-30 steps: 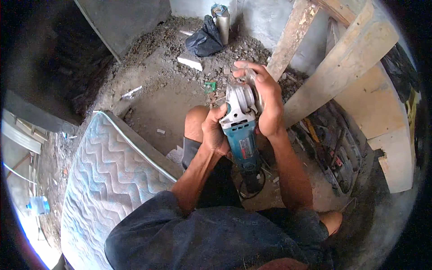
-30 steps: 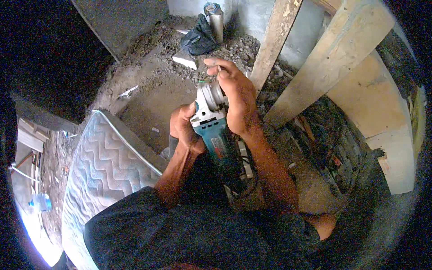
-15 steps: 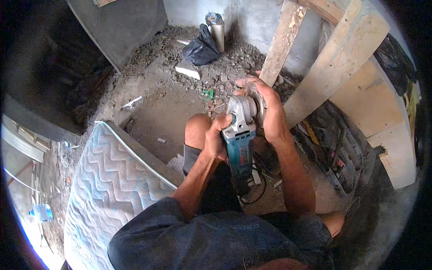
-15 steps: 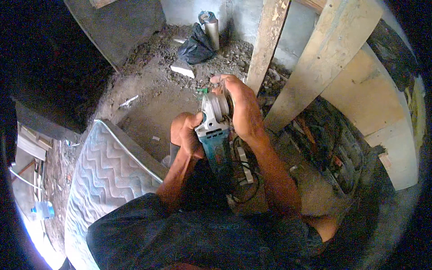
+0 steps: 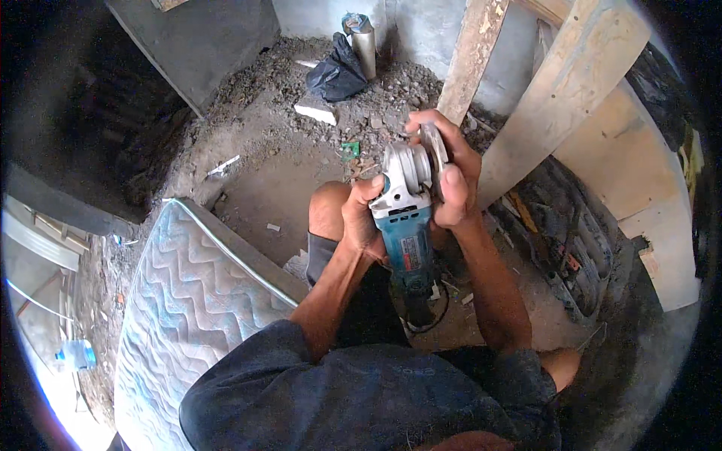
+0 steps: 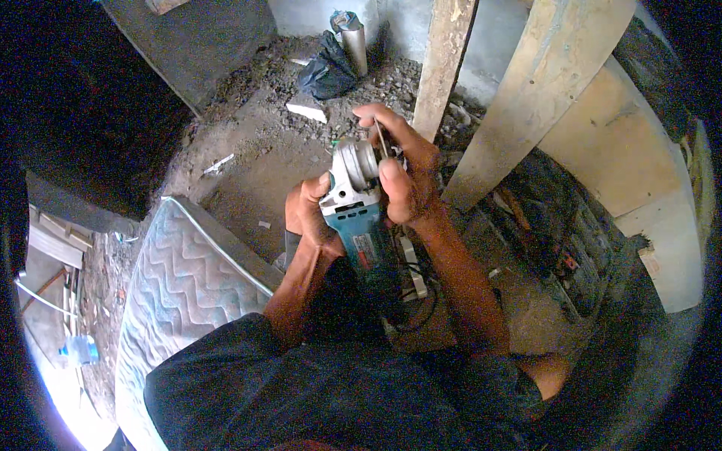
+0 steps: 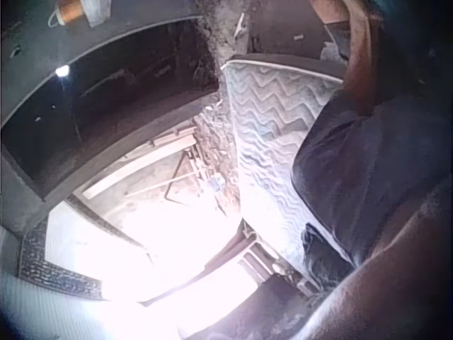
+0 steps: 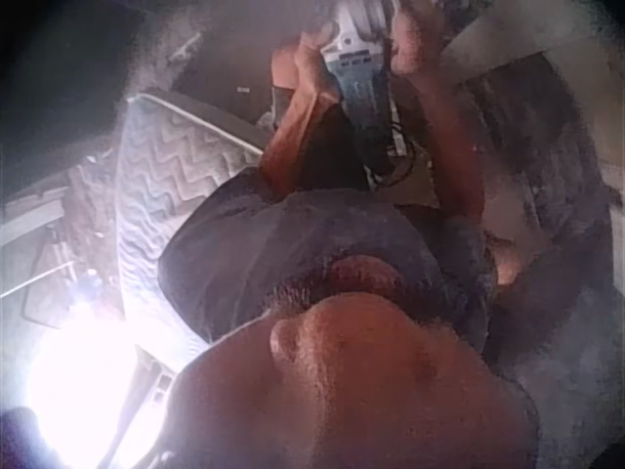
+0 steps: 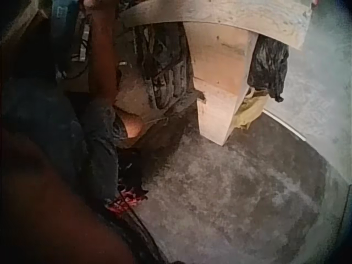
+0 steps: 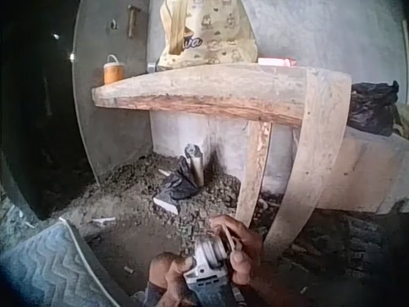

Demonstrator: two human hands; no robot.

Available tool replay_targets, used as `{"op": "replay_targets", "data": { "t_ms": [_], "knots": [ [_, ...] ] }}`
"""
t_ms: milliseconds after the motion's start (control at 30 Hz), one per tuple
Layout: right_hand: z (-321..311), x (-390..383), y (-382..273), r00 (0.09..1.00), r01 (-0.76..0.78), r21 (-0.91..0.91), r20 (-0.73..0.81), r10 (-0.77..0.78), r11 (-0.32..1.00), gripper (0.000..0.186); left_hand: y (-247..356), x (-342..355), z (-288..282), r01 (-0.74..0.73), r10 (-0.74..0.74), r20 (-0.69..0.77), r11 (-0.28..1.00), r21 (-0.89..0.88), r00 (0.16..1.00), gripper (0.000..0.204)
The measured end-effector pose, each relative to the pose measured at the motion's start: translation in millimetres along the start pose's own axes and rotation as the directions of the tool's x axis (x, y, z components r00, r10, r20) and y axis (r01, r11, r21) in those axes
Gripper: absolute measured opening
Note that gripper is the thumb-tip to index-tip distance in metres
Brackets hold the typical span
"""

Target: The person takes an angle grinder out of a bag, unwinds its power cord, and removes a disc from the tool. The person then attaches a new disc onto the angle grinder and secures it by hand.

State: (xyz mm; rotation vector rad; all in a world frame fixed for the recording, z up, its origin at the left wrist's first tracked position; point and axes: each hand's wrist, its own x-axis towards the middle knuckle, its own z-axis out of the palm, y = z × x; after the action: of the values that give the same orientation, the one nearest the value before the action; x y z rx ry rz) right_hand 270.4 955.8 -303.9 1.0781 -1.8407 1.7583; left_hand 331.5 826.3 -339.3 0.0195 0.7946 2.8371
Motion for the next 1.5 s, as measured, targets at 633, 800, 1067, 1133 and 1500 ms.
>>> {"op": "replay_targets", "data": {
  "t_ms": [633, 800, 1067, 1133, 1500],
  "knots": [
    [14.4, 5.5, -18.5, 0.976, -0.193, 0.023, -0.095, 0.194, 0.981, 0.056, 5.0, 4.9, -7.1, -0.012, 0.018, 0.086, 0.998, -0.063, 0.996, 0.073],
    [3.4, 6.2, -14.9, 0.954, -0.290, -0.014, -0.080, 0.288, 0.957, 0.049, 0.4, 15.6, -23.8, 0.060, -0.055, 0.092, 0.997, -0.053, 0.994, 0.068],
    [4.7, -9.1, -5.4, 0.936, -0.304, 0.010, -0.183, 0.301, 0.953, 0.051, 1.6, 19.1, -20.7, -0.010, -0.009, 0.166, 0.993, 0.115, 0.986, 0.077],
    [-0.2, -11.8, -0.9, 0.972, -0.181, 0.049, -0.145, 0.187, 0.982, 0.053, 4.9, 18.5, -20.4, 0.042, -0.064, 0.171, 0.991, 0.130, 0.983, 0.079],
    [-2.7, -11.9, -1.4, 0.950, -0.233, 0.004, -0.215, 0.228, 0.973, 0.052, -1.5, 22.6, -11.4, -0.022, -0.008, 0.122, 0.971, 0.240, 0.993, 0.080]
  ]
}}
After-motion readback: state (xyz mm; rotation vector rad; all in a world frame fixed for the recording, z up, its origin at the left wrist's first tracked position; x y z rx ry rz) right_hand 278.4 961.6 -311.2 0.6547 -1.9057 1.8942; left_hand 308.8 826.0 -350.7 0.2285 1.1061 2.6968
